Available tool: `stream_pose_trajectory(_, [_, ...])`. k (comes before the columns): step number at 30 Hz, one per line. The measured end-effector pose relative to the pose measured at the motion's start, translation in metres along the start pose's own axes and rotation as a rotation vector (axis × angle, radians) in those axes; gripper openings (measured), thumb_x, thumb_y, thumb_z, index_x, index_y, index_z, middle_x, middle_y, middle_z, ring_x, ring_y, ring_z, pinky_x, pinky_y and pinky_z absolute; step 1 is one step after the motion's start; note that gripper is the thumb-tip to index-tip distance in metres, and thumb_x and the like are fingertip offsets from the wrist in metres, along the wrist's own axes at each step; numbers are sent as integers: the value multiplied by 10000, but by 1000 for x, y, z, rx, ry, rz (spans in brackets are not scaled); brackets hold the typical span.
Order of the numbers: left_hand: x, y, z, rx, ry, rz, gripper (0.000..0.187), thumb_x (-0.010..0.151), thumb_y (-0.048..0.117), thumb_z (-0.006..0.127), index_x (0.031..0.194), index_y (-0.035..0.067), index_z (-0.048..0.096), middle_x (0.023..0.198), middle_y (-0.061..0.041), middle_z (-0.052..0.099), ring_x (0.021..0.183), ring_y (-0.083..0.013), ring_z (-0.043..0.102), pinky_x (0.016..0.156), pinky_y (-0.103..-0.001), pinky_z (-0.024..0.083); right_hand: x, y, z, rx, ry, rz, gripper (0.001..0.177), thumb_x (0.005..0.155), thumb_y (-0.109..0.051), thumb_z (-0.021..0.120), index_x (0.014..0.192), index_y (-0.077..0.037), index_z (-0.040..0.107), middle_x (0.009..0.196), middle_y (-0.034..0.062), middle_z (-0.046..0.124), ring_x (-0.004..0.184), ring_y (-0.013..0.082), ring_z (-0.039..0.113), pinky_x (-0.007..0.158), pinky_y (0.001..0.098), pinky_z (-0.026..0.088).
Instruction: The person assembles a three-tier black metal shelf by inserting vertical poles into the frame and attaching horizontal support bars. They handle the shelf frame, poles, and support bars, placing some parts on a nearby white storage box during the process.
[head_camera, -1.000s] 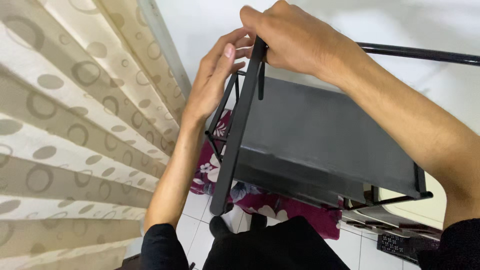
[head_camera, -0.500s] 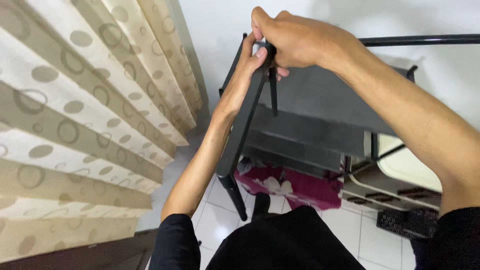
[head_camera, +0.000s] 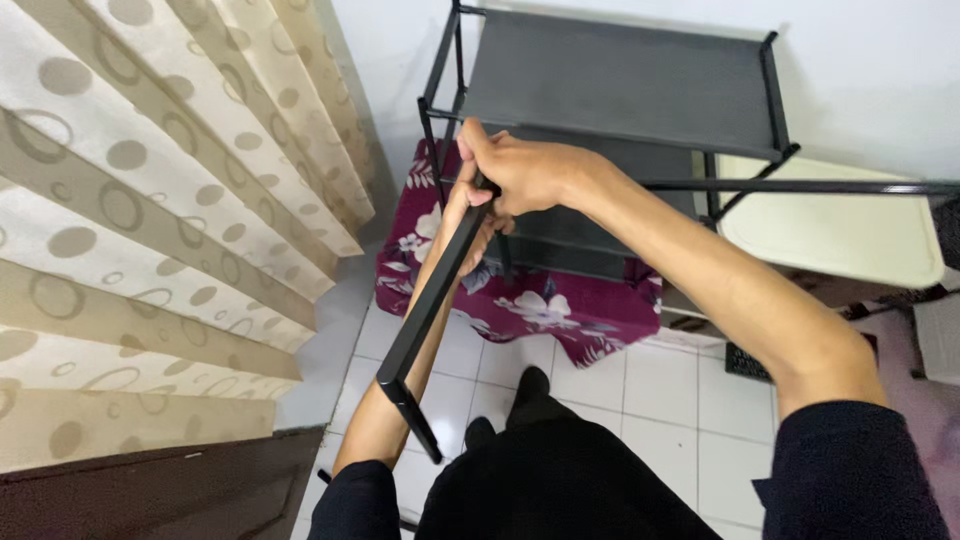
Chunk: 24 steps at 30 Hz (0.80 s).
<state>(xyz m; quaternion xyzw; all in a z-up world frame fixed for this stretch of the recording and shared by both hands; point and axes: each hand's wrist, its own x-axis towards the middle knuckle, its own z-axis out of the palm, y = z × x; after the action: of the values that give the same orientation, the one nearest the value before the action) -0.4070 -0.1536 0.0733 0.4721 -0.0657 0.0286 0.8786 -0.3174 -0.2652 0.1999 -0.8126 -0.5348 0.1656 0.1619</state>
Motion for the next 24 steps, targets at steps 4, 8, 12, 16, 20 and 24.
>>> stream_pose_trajectory(4, [-8,-15,0,-34,0,-7,723,831,303,541,1511,81,435,895,-82,574,730,-157,518,666,-309,429,-19,-8,17,24,2,147,706,768,-43,828,1225,-48,291,876,232,645,754,336,700,586,454,548])
stream_pose_trajectory(8, [-12,-26,-9,-45,-13,19,736,792,245,561,1505,87,468,859,-58,546,680,-139,481,614,-293,408,-67,-10,15,219,36,471,557,845,-199,809,1181,-69,385,675,161,614,603,332,645,545,507,480])
stream_pose_trajectory(12, [-15,-39,-17,-41,5,36,666,807,216,560,1460,99,512,786,-44,482,660,-137,457,621,-295,417,-119,6,19,-100,235,378,405,846,-401,817,1003,-78,629,620,93,635,580,263,631,579,460,461])
stream_pose_trajectory(16, [-7,-54,-10,-128,51,-5,531,859,223,578,1373,117,504,789,-55,460,649,-142,447,612,-315,421,-170,32,29,-351,513,240,275,948,-349,732,1023,-85,740,684,65,643,606,254,617,629,439,465])
stream_pose_trajectory(20, [0,-67,11,-82,73,-154,514,897,332,579,1379,213,445,818,-63,474,623,-152,465,578,-333,436,-200,66,38,-424,562,228,222,990,-293,721,1027,-82,779,701,60,669,612,256,611,634,424,466])
stream_pose_trajectory(24, [-2,-75,34,180,61,85,527,965,486,535,1391,182,475,1181,-42,491,682,-137,538,541,-319,521,-215,93,58,-227,587,185,213,982,-271,716,1005,-69,781,811,70,734,636,225,653,552,365,474])
